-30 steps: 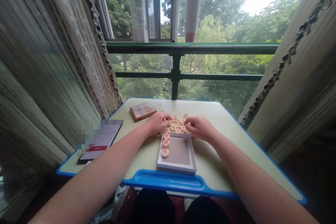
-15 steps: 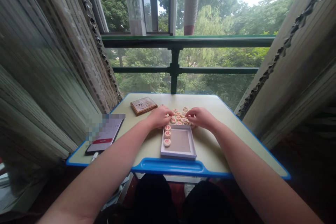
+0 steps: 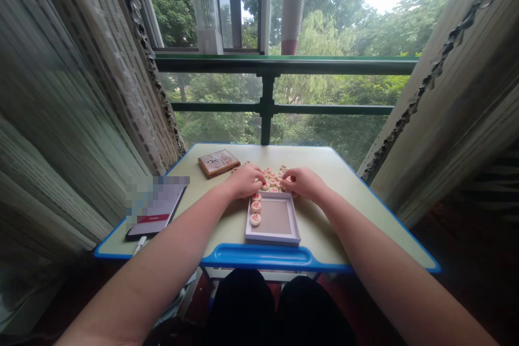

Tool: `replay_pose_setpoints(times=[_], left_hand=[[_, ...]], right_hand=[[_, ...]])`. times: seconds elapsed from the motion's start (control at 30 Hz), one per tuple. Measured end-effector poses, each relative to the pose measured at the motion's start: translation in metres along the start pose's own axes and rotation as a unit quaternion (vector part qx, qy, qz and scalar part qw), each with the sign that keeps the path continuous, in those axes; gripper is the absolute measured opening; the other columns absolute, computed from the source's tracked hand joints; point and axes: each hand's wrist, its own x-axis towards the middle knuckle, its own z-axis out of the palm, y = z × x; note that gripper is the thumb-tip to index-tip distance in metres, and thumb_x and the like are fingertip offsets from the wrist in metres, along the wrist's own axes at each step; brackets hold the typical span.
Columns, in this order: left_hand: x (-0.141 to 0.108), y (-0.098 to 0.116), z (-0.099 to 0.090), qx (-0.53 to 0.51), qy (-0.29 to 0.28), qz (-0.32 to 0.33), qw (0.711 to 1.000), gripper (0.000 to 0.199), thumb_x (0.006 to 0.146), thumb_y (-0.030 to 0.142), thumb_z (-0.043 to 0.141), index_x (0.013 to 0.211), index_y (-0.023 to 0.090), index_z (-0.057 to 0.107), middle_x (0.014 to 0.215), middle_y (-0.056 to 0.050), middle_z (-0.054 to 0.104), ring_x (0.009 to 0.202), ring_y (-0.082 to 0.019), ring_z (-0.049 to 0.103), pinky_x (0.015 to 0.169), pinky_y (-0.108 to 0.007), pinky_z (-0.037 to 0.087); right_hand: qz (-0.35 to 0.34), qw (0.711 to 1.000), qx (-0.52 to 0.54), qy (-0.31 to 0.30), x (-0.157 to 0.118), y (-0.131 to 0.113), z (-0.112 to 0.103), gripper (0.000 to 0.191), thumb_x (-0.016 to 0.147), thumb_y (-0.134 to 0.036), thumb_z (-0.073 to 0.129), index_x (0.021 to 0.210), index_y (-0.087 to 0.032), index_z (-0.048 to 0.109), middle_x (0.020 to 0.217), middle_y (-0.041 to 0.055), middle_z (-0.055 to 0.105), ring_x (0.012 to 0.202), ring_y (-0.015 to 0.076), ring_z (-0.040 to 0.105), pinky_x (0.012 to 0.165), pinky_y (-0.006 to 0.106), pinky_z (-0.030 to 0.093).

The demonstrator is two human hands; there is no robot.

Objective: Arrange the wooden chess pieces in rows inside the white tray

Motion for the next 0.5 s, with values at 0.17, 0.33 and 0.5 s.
replay_pose_setpoints(times=[0.17,0.33,0.5], left_hand=[[0.003,0.0,0.001,0.011,0.006,-0.018,1.0,0.041,0.064,0.005,0.041,0.086,0.018,0.073,0.098,-0.004,0.068,0.099,-0.02,0.055,0.09,-0.029,0.044],[-0.003,0.002,-0.016,-0.048,-0.022,-0.08,0.995,0.036,0.064,0.012,0.043,0.086,0.015,0.071,0.088,-0.005,0.07,0.081,-0.018,0.061,0.074,-0.026,0.048],[-0.009,0.0,-0.032,-0.168,-0.104,-0.098,0.975,0.038,0.062,0.02,0.05,0.095,0.014,0.068,0.078,-0.003,0.071,0.072,-0.017,0.062,0.063,-0.023,0.047]], right_hand=[[0.033,0.999,0.014,-0.03,-0.001,-0.002,0.001,0.029,0.076,-0.047,0.056,0.081,-0.023,0.071,0.071,0.0017,0.067,0.061,0.0132,0.056,0.051,0.022,0.033],[0.046,0.999,0.017,-0.023,0.0,-0.005,0.002,0.035,0.069,-0.055,0.06,0.078,-0.023,0.072,0.076,0.003,0.068,0.065,0.015,0.057,0.051,0.023,0.034],[0.053,0.998,0.04,-0.021,0.001,-0.008,0.002,0.028,0.069,-0.047,0.062,0.077,-0.022,0.072,0.07,0.0023,0.068,0.06,0.0137,0.057,0.05,0.022,0.035]])
